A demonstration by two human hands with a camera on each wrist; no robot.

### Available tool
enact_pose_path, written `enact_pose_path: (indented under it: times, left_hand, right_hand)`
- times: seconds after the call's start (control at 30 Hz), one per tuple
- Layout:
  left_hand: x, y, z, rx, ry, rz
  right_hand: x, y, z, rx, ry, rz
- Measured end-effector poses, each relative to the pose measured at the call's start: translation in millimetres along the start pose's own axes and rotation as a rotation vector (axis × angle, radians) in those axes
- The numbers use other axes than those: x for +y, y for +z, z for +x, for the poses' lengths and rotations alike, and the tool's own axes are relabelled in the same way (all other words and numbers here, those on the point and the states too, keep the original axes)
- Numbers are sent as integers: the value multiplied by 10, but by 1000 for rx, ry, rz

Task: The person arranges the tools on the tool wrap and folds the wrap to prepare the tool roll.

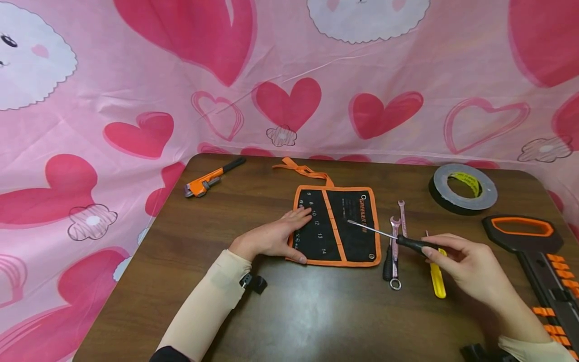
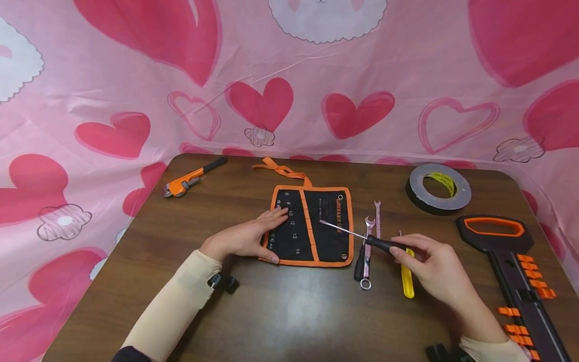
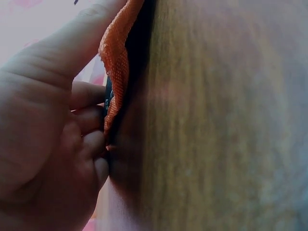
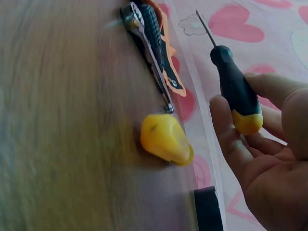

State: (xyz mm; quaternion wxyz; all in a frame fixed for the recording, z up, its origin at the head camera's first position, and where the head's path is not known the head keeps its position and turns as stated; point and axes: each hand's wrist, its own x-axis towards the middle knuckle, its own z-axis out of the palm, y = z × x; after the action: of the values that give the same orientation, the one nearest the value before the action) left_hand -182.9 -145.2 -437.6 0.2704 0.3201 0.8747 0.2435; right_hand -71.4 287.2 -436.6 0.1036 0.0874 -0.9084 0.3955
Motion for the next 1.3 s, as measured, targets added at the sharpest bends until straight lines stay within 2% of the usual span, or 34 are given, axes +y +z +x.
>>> enact_pose_path:
  times: [0.47,0.73,1.0,1.3]
  left_hand:
    - [6,-1,-6,-7,-8,0]
    - [5,8,-3,-7,-14,6]
    - [-4,21,1,-3,-11,15]
    - [-3,22,5,2,-7,23]
  right_hand:
    - [62,-62,27,-69,8,-39]
    - [65,-40,46,-79,-59,-92]
    - [9,30,64,-118,-61,-127]
    - [-94,89,118,-129,-133,-151]
